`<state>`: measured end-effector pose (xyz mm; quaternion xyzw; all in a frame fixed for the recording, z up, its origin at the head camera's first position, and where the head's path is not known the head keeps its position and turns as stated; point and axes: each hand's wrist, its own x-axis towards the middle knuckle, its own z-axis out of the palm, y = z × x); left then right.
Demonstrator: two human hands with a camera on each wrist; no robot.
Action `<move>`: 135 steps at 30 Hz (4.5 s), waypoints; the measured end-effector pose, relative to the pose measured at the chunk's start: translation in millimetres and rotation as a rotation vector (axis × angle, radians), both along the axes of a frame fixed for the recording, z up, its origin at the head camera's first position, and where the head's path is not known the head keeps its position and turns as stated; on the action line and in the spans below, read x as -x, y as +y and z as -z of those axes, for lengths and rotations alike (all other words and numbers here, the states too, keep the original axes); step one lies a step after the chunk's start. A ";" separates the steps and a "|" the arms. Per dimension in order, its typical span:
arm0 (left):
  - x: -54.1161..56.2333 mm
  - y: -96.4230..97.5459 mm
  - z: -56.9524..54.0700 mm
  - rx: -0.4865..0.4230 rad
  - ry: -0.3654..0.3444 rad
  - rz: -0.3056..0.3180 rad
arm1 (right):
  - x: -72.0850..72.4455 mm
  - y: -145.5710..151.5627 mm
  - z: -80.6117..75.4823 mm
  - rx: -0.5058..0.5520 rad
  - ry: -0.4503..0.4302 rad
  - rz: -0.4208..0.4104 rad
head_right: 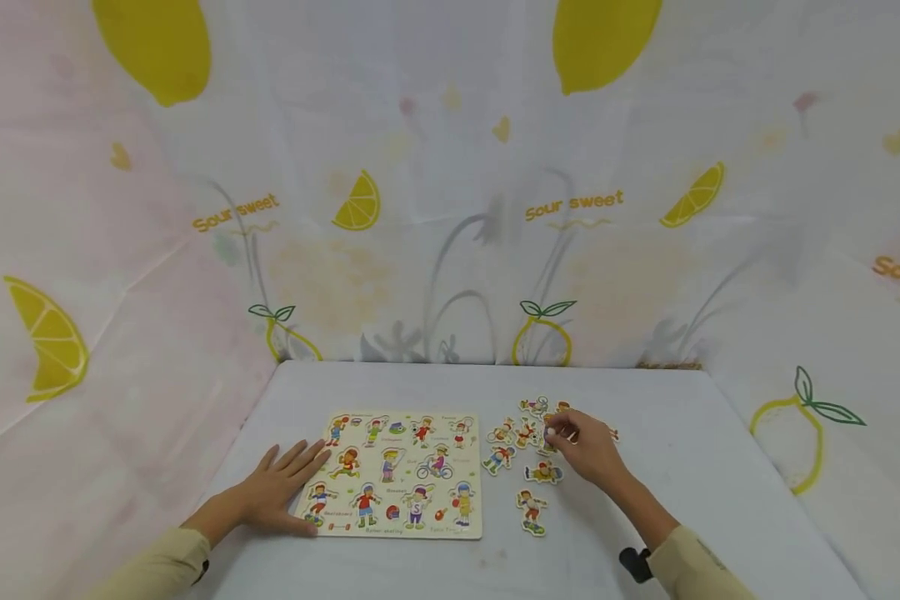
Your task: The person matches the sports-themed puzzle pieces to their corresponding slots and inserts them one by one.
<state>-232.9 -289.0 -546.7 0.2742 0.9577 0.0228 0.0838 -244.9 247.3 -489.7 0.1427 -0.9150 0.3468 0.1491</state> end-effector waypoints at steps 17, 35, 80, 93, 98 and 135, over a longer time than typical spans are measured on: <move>-4.5 0.8 3.6 0.016 0.014 -0.018 | 17.6 -18.1 -16.9 -0.051 -0.026 -0.070; -5.4 6.7 -3.3 0.031 -0.003 -0.041 | 26.7 -33.2 -16.2 -0.009 -0.016 -0.055; 5.1 3.2 -10.0 0.002 -0.117 -0.071 | 41.9 -94.4 0.1 0.045 -0.069 -0.152; -2.0 3.6 -6.9 0.018 -0.102 -0.069 | 39.8 -104.5 11.2 0.100 -0.118 -0.144; -2.4 4.0 -6.4 0.017 -0.085 -0.070 | 41.2 -110.2 12.5 0.140 -0.112 -0.164; 3.2 5.2 -5.2 0.043 -0.112 -0.093 | 66.1 -162.9 29.3 0.050 -0.194 -0.234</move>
